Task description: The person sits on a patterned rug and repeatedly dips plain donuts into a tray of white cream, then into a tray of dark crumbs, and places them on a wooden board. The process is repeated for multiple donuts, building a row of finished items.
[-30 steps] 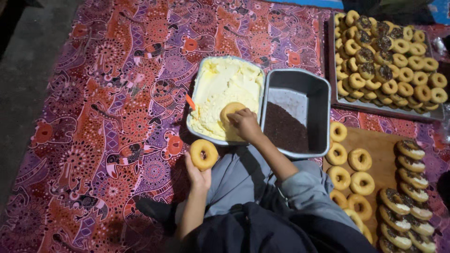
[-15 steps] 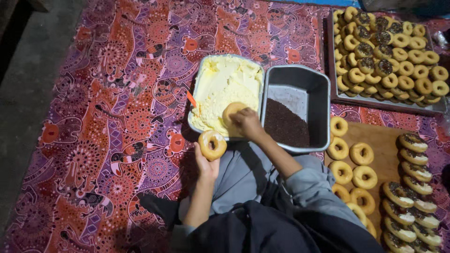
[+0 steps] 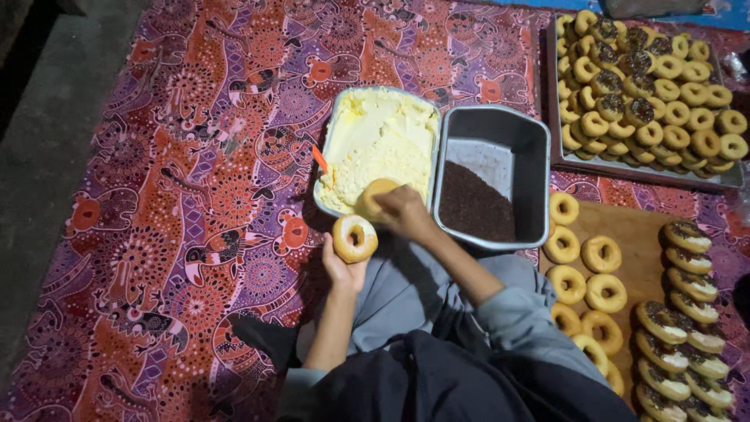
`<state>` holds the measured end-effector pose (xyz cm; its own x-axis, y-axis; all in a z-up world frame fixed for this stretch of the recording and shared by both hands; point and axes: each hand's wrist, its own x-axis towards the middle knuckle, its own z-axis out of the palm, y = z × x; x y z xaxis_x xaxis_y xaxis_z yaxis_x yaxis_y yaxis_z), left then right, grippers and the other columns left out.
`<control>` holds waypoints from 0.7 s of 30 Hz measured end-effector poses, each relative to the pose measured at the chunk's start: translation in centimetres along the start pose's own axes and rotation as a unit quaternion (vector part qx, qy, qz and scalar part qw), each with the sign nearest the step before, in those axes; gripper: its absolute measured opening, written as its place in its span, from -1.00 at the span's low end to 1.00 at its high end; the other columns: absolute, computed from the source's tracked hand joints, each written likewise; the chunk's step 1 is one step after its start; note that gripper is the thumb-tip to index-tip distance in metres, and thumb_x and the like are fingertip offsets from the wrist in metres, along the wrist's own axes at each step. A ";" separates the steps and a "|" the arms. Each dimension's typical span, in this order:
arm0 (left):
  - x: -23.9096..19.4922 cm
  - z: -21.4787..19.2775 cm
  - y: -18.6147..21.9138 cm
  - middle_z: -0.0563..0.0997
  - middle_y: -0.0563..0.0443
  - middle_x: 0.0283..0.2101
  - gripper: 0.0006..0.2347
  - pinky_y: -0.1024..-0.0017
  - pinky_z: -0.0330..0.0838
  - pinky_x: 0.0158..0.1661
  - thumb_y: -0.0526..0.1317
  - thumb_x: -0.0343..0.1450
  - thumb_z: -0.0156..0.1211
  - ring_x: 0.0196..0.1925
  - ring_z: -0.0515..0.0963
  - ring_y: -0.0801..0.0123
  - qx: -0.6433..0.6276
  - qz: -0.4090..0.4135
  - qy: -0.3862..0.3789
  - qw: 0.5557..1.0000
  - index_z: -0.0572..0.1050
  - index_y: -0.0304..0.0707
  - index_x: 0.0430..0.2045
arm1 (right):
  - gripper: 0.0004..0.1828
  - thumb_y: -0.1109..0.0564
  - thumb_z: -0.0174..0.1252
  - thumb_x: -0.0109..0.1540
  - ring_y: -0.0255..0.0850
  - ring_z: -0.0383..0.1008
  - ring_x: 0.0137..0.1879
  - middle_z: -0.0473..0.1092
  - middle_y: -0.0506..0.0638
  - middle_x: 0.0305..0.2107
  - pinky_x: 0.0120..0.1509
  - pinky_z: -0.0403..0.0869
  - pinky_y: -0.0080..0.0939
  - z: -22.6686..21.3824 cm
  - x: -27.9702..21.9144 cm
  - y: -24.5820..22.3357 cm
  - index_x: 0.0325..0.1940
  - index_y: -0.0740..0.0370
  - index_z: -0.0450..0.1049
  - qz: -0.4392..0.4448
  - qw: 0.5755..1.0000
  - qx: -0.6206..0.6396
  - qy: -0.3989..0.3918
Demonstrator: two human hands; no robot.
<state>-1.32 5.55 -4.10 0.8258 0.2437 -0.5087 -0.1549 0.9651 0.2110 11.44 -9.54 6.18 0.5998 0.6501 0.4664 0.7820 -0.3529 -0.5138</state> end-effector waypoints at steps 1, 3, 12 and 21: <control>0.0 0.1 -0.1 0.48 -0.10 0.16 -0.44 0.04 0.34 0.20 0.22 0.49 -0.13 0.19 0.48 0.11 0.013 0.000 -0.007 1.000 0.41 -0.24 0.18 | -0.61 0.13 0.40 0.12 0.01 0.49 -0.08 0.52 0.04 -0.24 0.10 0.42 0.03 0.1 -0.8 -1.0 0.03 0.18 0.59 -0.035 0.998 0.042 -0.020; 0.1 0.3 -0.3 0.50 -0.16 0.20 -0.41 0.12 0.35 0.20 0.23 0.50 -0.14 0.21 0.49 0.10 0.041 -0.003 -0.018 0.999 0.42 -0.27 0.21 | -0.58 0.15 0.37 0.12 0.01 0.48 -0.03 0.52 0.07 -0.18 0.16 0.40 0.04 0.0 -2.1 -3.3 0.07 0.21 0.58 -0.098 0.985 0.127 -0.060; -1.7 2.0 -1.0 0.52 -0.07 0.19 -0.45 0.10 0.35 0.16 0.23 0.51 -0.17 0.20 0.50 0.13 0.095 -0.031 -0.036 0.994 0.39 -0.16 0.24 | -0.47 0.21 0.35 0.18 0.01 0.44 0.01 0.49 0.10 -0.05 0.21 0.40 0.01 -4.5 -2.8 -6.2 0.26 0.22 0.48 -0.077 0.989 0.119 -0.044; -3.7 4.0 -3.4 0.48 -0.16 0.22 -0.46 0.12 0.36 0.21 0.17 0.54 -0.18 0.25 0.47 0.11 0.178 -0.044 -0.086 0.979 0.36 -0.29 0.23 | -0.46 0.16 0.37 0.13 0.07 0.40 0.24 0.44 0.11 0.05 0.41 0.32 0.05 -7.1 -9.7 -6.5 0.19 0.20 0.45 -0.042 0.997 0.050 0.034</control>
<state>-1.73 0.96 0.39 0.9117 0.1123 -0.3952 0.0935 0.8800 0.4657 1.74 -18.27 10.11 0.5463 0.6266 0.5558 0.8105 -0.2280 -0.5395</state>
